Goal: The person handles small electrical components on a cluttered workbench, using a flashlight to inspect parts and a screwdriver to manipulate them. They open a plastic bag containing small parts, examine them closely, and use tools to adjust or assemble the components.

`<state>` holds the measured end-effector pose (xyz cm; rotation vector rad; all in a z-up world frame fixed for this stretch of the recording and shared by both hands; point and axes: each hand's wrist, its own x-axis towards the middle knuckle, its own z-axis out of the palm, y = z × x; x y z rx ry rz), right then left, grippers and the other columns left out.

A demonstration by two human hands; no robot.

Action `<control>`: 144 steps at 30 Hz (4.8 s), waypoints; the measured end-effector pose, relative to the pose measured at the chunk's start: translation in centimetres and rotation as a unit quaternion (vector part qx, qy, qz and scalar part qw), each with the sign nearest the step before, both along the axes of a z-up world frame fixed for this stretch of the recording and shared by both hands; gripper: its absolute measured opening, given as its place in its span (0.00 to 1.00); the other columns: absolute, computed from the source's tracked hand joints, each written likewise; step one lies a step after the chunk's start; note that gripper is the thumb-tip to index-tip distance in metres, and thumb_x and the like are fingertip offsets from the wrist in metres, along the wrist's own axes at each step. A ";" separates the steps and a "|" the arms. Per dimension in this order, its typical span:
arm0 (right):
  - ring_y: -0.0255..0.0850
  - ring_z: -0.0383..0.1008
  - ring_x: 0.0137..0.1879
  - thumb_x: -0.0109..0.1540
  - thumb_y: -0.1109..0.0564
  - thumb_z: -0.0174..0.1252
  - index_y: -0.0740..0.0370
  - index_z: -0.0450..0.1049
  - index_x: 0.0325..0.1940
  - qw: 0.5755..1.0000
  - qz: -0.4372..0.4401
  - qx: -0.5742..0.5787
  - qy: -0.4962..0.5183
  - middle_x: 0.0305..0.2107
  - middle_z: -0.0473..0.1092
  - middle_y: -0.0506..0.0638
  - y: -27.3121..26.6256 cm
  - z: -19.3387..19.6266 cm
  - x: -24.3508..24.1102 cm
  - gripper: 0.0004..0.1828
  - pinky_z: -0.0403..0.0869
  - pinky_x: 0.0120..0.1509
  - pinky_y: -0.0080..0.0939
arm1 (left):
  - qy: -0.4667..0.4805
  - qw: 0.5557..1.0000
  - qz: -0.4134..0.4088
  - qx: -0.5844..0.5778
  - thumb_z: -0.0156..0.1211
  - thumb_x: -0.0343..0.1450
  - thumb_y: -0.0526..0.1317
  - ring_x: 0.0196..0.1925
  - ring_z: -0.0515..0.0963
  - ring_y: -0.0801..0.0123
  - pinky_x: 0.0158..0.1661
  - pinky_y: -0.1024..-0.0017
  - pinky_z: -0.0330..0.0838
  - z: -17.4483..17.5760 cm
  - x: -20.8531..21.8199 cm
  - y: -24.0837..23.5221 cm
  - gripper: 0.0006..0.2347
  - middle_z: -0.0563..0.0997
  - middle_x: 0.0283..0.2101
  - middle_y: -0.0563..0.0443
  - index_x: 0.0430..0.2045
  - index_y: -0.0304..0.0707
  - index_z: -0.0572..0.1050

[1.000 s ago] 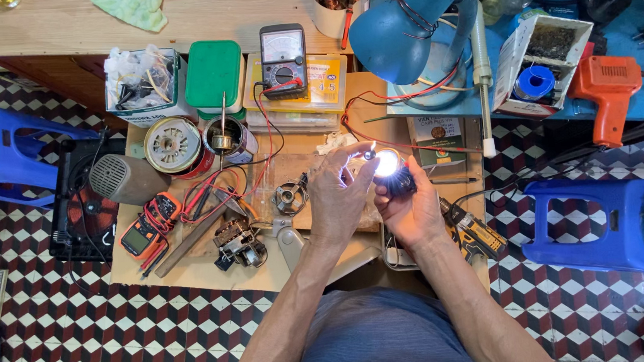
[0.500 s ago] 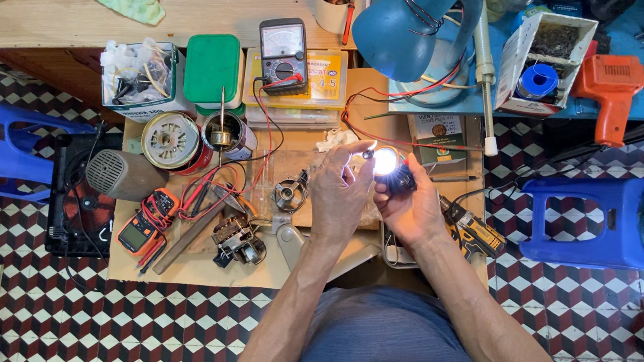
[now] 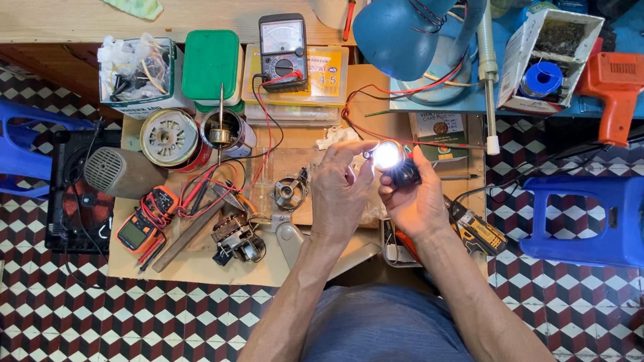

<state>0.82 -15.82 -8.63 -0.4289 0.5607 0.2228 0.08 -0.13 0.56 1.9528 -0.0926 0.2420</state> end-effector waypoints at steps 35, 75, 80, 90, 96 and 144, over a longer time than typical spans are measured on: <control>0.40 0.70 0.39 0.68 0.43 0.60 0.56 0.72 0.52 0.972 -0.080 -0.190 0.115 0.40 0.74 0.49 0.6 -2.9 -2.4 0.17 0.69 0.40 0.38 | 0.099 0.985 0.003 0.141 0.70 0.62 0.29 0.42 0.81 0.47 0.40 0.59 0.76 -32.6 11.5 17.9 0.11 0.79 0.41 0.39 0.36 0.35 0.80; 0.40 0.74 0.33 0.62 0.44 0.65 0.57 0.73 0.45 0.999 -0.036 -0.030 0.004 0.32 0.75 0.50 -1.5 0.3 -0.3 0.18 0.73 0.35 0.37 | 0.102 0.984 -0.005 -0.147 0.65 0.70 0.35 0.43 0.86 0.70 0.44 0.75 0.81 -5.1 1.2 0.5 0.13 0.84 0.42 0.49 0.49 0.32 0.78; 0.41 0.74 0.32 0.63 0.43 0.64 0.59 0.74 0.46 1.000 -0.019 -0.020 0.006 0.33 0.75 0.51 -0.9 -0.9 -0.1 0.18 0.73 0.34 0.37 | 0.060 0.995 -0.002 -0.079 0.69 0.69 0.39 0.42 0.88 0.72 0.42 0.74 0.82 -3.1 1.1 -0.1 0.11 0.86 0.39 0.52 0.44 0.42 0.81; 0.41 0.74 0.32 0.63 0.43 0.63 0.57 0.72 0.46 1.000 -0.009 -0.012 0.010 0.32 0.75 0.49 -0.1 0.0 -0.1 0.17 0.74 0.34 0.37 | -0.031 0.999 -0.012 -0.016 0.71 0.68 0.43 0.49 0.80 0.66 0.46 0.70 0.76 -1.0 0.6 0.4 0.11 0.79 0.48 0.51 0.42 0.46 0.84; 0.41 0.73 0.32 0.64 0.43 0.62 0.57 0.72 0.45 1.000 -0.005 -0.019 0.015 0.32 0.74 0.50 0.0 0.7 -0.2 0.17 0.75 0.35 0.38 | -0.014 0.999 -0.021 -0.023 0.69 0.69 0.43 0.48 0.81 0.67 0.49 0.70 0.76 -1.2 0.4 0.5 0.11 0.81 0.43 0.52 0.45 0.47 0.84; 0.41 0.73 0.32 0.63 0.43 0.63 0.58 0.74 0.45 1.000 -0.011 -0.014 0.006 0.32 0.75 0.50 -0.1 1.7 -0.2 0.17 0.75 0.35 0.38 | -0.022 0.999 -0.030 0.004 0.66 0.71 0.40 0.45 0.83 0.65 0.46 0.68 0.77 -2.0 0.8 0.5 0.12 0.83 0.46 0.52 0.49 0.48 0.80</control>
